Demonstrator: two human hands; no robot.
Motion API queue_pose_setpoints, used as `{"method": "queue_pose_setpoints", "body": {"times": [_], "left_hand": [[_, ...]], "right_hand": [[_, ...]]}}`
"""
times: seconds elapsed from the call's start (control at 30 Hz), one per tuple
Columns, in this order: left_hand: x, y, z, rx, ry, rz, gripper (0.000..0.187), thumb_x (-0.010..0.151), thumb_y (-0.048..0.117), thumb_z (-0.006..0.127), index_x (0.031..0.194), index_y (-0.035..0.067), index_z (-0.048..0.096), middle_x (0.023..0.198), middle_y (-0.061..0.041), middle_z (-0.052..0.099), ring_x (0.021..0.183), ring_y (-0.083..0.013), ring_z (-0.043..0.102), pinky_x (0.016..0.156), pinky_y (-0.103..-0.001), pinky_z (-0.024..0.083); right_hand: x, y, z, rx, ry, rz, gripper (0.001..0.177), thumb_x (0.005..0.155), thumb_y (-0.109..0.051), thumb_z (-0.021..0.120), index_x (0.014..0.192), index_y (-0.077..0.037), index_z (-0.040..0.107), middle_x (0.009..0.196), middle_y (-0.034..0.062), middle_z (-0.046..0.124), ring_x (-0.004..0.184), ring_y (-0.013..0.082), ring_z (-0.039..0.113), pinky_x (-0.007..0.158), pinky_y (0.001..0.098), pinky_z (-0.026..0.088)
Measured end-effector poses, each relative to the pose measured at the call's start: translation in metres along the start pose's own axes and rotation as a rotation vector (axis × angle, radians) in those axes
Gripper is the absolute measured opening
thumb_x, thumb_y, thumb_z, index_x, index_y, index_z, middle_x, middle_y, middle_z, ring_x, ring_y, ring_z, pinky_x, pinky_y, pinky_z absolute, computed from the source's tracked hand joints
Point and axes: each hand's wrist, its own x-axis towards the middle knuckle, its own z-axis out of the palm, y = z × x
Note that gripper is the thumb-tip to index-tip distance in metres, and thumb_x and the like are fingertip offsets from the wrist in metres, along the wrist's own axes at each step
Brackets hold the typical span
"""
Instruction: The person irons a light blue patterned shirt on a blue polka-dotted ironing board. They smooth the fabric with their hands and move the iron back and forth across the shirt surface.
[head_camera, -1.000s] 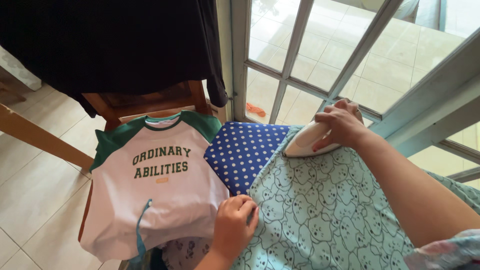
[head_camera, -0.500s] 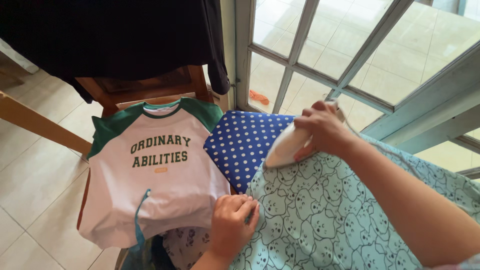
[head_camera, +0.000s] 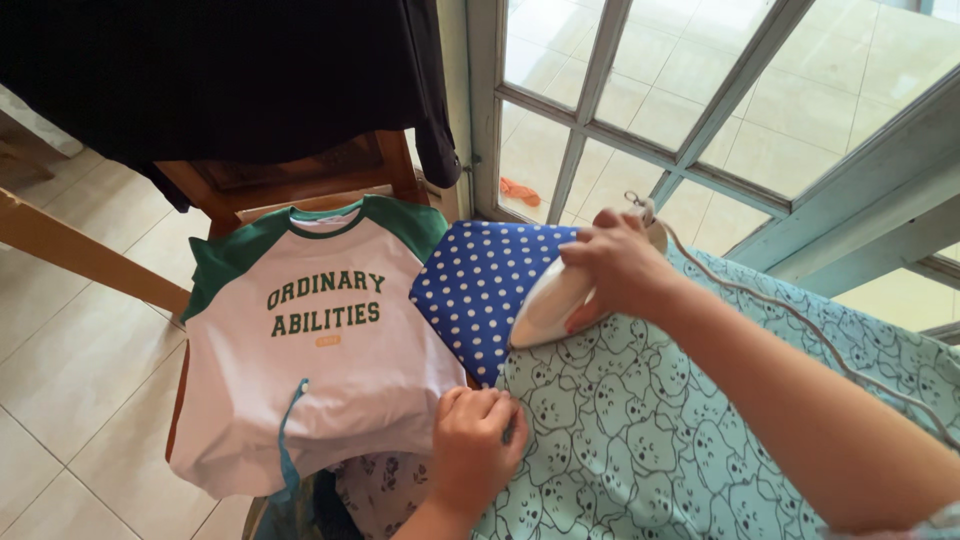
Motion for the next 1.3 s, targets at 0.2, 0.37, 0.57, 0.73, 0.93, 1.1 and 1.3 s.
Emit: {"method": "queue_pose_setpoints", "body": {"times": [0.2,0.37,0.57,0.73,0.93,1.1,1.3], "left_hand": [[0.008,0.003,0.000,0.022,-0.091,-0.036,0.012,0.074,0.011,0.073,0.067,0.008,0.064,0.073,-0.007,0.060,0.077,-0.0263,0.061,0.096,-0.046,0.045],[0.013,0.002,0.004,0.041,-0.141,-0.062,0.013,0.075,0.011,0.072,0.066,0.008,0.063,0.072,-0.007,0.060,0.075,-0.0269,0.060,0.103,-0.049,0.042],[0.013,0.000,0.003,-0.015,-0.146,-0.081,0.011,0.077,0.012,0.072,0.070,0.007,0.066,0.072,-0.006,0.061,0.075,-0.0258,0.061,0.105,-0.049,0.041],[0.012,-0.007,-0.010,-0.198,-0.117,-0.217,0.015,0.084,0.017,0.072,0.072,0.008,0.071,0.079,-0.002,0.072,0.080,-0.0215,0.068,0.104,-0.046,0.041],[0.029,-0.003,-0.016,-0.403,0.143,-0.218,0.021,0.102,0.018,0.053,0.112,0.004,0.064,0.110,-0.017,0.063,0.108,-0.0327,0.062,0.099,-0.040,0.048],[0.068,0.010,0.019,-0.560,-0.047,-0.138,0.037,0.107,0.031,0.047,0.127,0.002,0.057,0.134,-0.021,0.062,0.135,-0.0372,0.054,0.113,-0.043,0.041],[0.078,0.005,0.074,-0.184,-0.329,0.035,0.076,0.101,0.061,0.037,0.146,0.001,0.045,0.160,-0.020,0.037,0.153,-0.0345,0.026,0.124,-0.050,0.008]], "right_hand": [[-0.017,-0.017,0.027,0.080,0.186,-0.025,0.084,0.033,-0.066,0.092,0.096,-0.014,0.073,0.093,0.0062,0.068,0.103,0.0312,0.059,0.094,0.0495,0.043],[0.003,0.030,0.036,-0.051,0.177,0.155,0.083,0.041,-0.076,0.089,0.092,-0.013,0.072,0.085,0.0070,0.069,0.093,0.0301,0.063,0.083,0.0456,0.050],[0.025,0.083,0.014,-0.029,0.026,0.391,0.083,0.046,-0.079,0.085,0.096,-0.014,0.073,0.087,0.0059,0.073,0.087,0.0249,0.069,0.080,0.0404,0.054],[0.015,0.046,-0.012,0.031,-0.260,0.460,0.085,0.059,-0.080,0.078,0.112,-0.014,0.071,0.087,0.0077,0.075,0.077,0.0227,0.076,0.063,0.0363,0.063],[-0.077,-0.067,0.007,0.007,-0.129,0.325,0.076,0.065,-0.081,0.075,0.090,-0.009,0.068,0.080,0.0116,0.072,0.076,0.0300,0.072,0.067,0.0420,0.056],[-0.174,-0.122,0.021,0.187,0.104,0.614,0.063,0.067,-0.071,0.073,0.095,-0.015,0.066,0.070,0.0079,0.072,0.066,0.0300,0.073,0.060,0.0433,0.058],[-0.231,-0.080,0.011,-0.001,0.020,1.000,0.073,0.061,-0.080,0.069,0.098,-0.017,0.067,0.074,0.0067,0.073,0.070,0.0255,0.075,0.063,0.0400,0.060]]}}
